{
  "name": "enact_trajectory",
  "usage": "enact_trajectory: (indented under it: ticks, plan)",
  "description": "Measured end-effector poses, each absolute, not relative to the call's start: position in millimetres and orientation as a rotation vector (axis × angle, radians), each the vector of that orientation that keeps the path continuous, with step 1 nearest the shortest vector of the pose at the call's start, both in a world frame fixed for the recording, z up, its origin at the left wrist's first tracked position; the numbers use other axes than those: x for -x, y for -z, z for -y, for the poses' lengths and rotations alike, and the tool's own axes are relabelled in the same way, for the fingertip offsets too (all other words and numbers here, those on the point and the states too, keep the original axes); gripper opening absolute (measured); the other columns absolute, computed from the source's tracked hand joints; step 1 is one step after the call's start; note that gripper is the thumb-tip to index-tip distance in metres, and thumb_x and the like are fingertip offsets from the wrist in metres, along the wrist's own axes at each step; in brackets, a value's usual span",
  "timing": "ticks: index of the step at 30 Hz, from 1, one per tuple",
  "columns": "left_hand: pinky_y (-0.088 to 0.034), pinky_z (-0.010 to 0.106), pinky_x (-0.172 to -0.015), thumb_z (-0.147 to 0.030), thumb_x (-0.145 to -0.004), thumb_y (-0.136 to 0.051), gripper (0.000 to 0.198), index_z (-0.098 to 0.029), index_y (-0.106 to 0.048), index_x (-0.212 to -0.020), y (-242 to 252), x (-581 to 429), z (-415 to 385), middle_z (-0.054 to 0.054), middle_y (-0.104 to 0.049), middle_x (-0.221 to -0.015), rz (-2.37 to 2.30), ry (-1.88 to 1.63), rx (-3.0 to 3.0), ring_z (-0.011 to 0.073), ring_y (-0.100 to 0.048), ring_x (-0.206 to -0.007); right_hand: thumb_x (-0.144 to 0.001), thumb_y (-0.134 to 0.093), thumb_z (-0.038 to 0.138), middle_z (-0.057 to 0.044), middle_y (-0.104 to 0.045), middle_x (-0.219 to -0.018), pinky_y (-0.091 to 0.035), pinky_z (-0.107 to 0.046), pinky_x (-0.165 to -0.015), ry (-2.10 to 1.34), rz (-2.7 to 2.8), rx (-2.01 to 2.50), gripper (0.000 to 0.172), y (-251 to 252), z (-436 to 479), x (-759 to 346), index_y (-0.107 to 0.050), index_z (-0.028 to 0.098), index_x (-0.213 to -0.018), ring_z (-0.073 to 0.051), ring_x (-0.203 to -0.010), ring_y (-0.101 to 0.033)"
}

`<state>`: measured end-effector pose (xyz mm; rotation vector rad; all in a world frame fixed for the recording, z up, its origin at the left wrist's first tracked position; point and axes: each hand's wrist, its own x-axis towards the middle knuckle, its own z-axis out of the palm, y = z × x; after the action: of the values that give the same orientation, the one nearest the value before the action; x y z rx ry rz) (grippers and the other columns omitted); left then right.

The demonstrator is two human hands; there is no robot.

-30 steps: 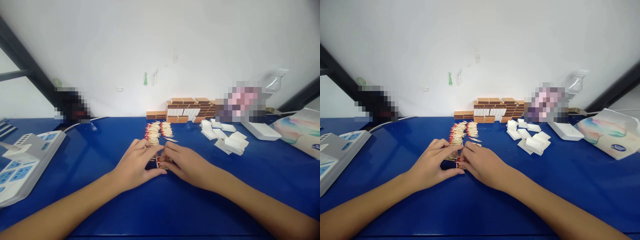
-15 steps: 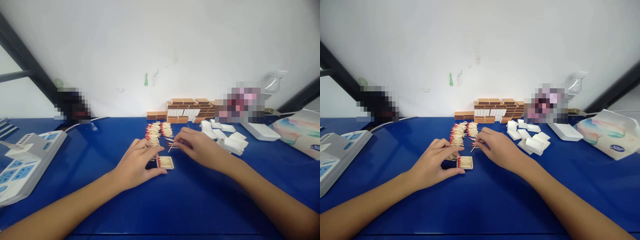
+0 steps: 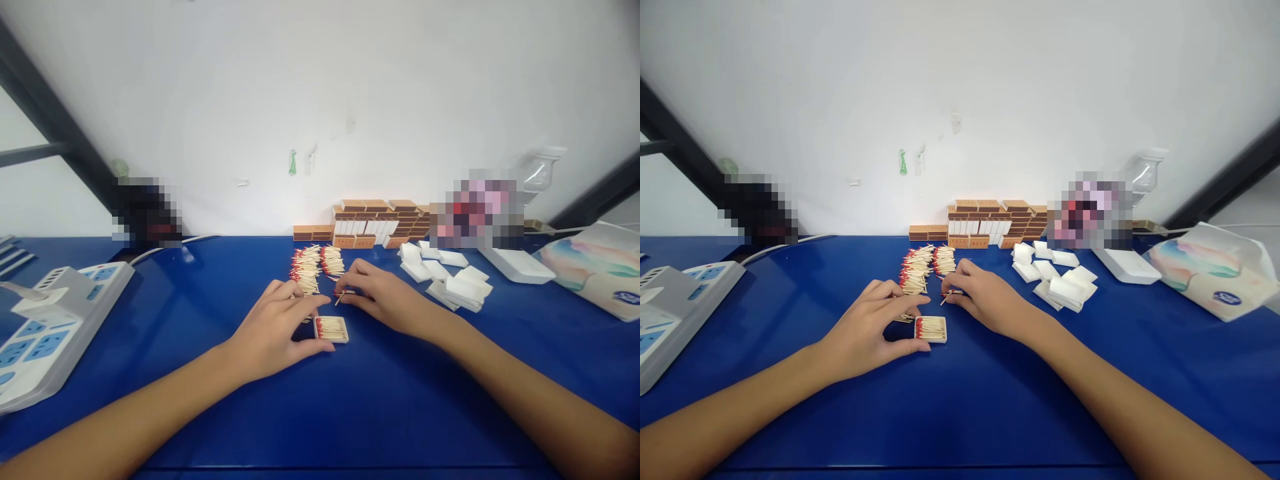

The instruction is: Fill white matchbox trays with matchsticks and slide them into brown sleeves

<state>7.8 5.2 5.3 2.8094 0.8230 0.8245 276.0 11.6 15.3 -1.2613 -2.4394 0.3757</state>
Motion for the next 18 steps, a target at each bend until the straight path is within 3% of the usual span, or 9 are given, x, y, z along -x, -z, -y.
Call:
enact_trajectory:
  ticks: [8,14,18]
  plan:
    - [-0.045,0.041,-0.09,-0.052,-0.087,-0.08,0.061,-0.019,-0.062,-0.135,-6.1,-7.6,-4.6,0.006,-0.073,-0.101,-0.786,-0.853,-2.822,0.0247,-0.061,-0.1,-0.103,-0.054,0.015,-0.005,-0.054,-0.104,-0.048,-0.031,-0.076,-0.394,2.43,1.156,0.014,-5.5,-16.7,-270.9,-0.066,0.022,-0.101,-0.016,-0.082,-0.058]
    - [-0.045,0.04,-0.089,-0.05,-0.086,-0.082,0.061,-0.019,-0.062,-0.134,-6.6,-8.2,-5.0,0.005,-0.073,-0.1,-0.782,-0.864,-2.815,0.0239,-0.061,-0.099,-0.105,-0.051,0.017,-0.008,-0.063,-0.1,-0.046,-0.039,-0.086,-0.197,2.32,1.1,0.013,-9.1,-16.6,-270.2,-0.059,0.022,-0.096,-0.025,-0.095,-0.052]
    - [-0.044,0.04,-0.089,-0.05,-0.087,-0.081,0.06,-0.018,-0.062,-0.134,-6.6,-8.4,-4.6,0.006,-0.074,-0.1,-0.769,-0.874,-2.815,0.0245,-0.061,-0.1,-0.108,-0.044,0.019,-0.009,-0.066,-0.098,-0.046,-0.041,-0.083,-0.132,2.248,1.098,0.017,-13.2,-15.6,-271.6,-0.06,0.021,-0.113,-0.026,-0.09,-0.049]
